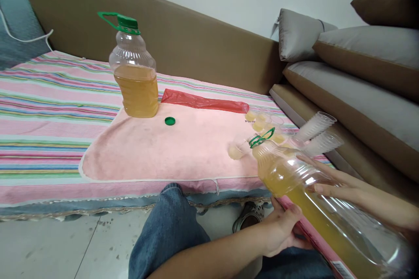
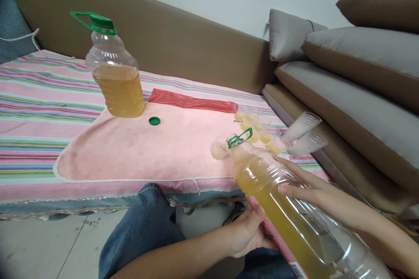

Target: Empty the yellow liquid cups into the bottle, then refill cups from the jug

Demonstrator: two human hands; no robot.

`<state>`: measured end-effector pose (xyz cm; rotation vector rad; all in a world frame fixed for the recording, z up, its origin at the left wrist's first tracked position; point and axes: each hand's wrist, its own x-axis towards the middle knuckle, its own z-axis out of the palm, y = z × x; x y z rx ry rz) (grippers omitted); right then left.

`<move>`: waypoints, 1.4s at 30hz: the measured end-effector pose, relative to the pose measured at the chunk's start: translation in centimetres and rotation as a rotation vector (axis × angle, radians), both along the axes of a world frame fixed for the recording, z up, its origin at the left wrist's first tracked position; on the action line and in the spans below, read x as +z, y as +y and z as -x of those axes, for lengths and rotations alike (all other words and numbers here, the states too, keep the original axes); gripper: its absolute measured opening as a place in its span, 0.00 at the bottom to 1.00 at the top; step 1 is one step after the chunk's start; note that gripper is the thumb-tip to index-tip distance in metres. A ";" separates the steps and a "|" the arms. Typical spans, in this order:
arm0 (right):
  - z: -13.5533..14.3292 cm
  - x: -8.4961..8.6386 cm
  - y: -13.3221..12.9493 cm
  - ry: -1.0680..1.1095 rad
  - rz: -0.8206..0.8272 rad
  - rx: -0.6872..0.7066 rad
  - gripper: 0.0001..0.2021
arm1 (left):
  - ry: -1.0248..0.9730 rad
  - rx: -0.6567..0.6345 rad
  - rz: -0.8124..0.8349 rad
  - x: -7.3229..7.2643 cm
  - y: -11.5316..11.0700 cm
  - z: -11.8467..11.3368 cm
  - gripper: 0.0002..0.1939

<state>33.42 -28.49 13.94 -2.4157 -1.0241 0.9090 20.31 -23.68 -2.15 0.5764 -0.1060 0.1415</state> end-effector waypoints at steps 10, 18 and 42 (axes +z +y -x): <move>0.1 0.2 0.0 -0.028 -0.023 0.034 0.46 | -0.006 -0.013 -0.002 0.3 0.2 0.2 0.58; 0.1 0.1 0.1 -0.018 -0.017 0.033 0.47 | -0.007 -0.004 0.003 0.0 0.0 0.0 0.57; -0.5 -0.1 -0.4 -0.083 -0.022 0.029 0.45 | -0.002 -0.013 0.019 -0.4 -0.1 -0.3 0.60</move>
